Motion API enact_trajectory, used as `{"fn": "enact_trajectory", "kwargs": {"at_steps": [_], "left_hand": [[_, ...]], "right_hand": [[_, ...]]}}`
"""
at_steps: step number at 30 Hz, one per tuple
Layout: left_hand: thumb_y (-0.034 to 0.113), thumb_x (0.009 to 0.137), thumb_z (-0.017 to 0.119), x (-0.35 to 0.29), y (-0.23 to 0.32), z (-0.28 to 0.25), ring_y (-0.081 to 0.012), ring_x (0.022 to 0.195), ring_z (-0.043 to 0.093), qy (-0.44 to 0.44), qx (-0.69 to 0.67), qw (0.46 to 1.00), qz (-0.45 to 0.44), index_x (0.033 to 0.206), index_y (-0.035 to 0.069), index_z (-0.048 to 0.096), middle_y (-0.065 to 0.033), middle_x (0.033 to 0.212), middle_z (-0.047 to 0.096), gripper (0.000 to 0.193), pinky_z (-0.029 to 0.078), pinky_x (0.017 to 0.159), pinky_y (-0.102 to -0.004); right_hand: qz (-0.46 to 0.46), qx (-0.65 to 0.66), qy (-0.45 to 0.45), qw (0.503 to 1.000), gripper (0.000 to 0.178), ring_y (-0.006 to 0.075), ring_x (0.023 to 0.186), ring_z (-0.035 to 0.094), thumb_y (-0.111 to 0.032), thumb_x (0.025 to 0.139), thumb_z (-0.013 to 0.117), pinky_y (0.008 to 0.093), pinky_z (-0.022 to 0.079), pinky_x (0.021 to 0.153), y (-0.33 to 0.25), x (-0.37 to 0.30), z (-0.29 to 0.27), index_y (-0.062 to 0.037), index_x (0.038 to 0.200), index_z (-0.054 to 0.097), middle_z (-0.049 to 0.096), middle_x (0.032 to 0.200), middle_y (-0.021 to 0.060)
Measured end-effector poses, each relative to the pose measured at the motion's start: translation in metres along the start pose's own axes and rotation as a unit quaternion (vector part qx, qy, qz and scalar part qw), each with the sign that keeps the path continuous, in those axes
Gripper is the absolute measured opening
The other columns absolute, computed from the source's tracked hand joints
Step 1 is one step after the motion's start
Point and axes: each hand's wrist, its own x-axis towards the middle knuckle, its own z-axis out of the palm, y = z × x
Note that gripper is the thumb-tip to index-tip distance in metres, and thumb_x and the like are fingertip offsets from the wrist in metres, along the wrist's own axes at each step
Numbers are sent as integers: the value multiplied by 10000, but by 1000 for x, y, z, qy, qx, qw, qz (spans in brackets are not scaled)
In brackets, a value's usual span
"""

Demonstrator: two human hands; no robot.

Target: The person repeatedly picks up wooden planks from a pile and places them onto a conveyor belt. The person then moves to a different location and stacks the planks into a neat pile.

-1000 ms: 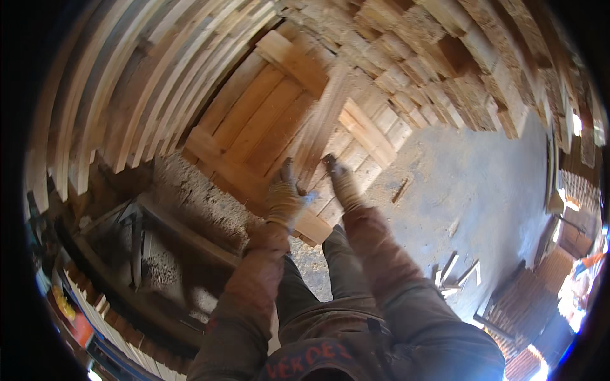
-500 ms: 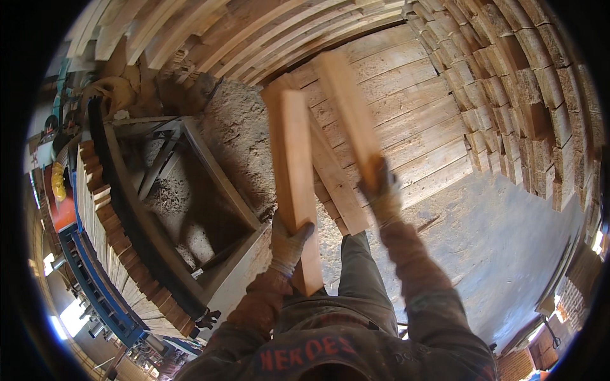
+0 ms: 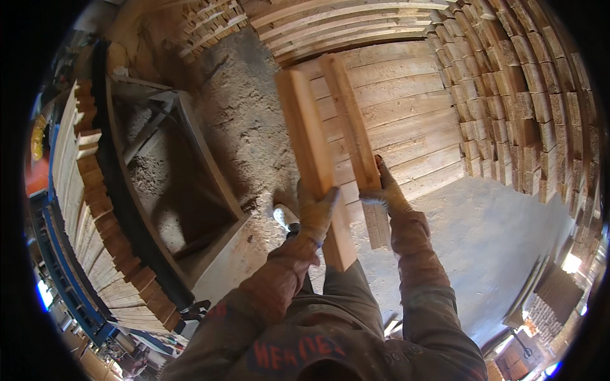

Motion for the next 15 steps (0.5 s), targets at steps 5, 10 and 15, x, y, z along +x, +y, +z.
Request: {"fn": "enact_trajectory", "kwargs": {"at_steps": [5, 10, 15], "left_hand": [[637, 937, 643, 38, -24, 72, -303, 1204, 582, -127, 104, 982, -93, 1491, 5, 428, -180, 1424, 540, 867, 485, 1033, -377], [549, 1010, 557, 67, -129, -25, -360, 1161, 643, -180, 220, 959, 11, 1372, -57, 560, -241, 1268, 653, 706, 495, 1021, -410], [307, 1020, 584, -28, 26, -54, -417, 935, 671, -258, 196, 921, 217, 1165, 34, 659, -232, 1109, 675, 318, 557, 827, -485]], "right_hand": [[4, -487, 90, 869, 1437, 460, 1350, 499, -618, 557, 958, 456, 447, 1119, -7, 6, -45, 55, 1597, 229, 472, 1462, 350], [84, -675, 233, 694, 1392, 518, 1503, 227, -622, 639, 875, 601, 302, 1183, 18, 8, 120, -271, 1671, 10, 120, 1648, 351], [-8, -605, 273, 748, 1379, 518, 1500, 249, -513, 653, 878, 581, 334, 1172, 32, 10, 61, -206, 1671, 0, 193, 1648, 330]]}}
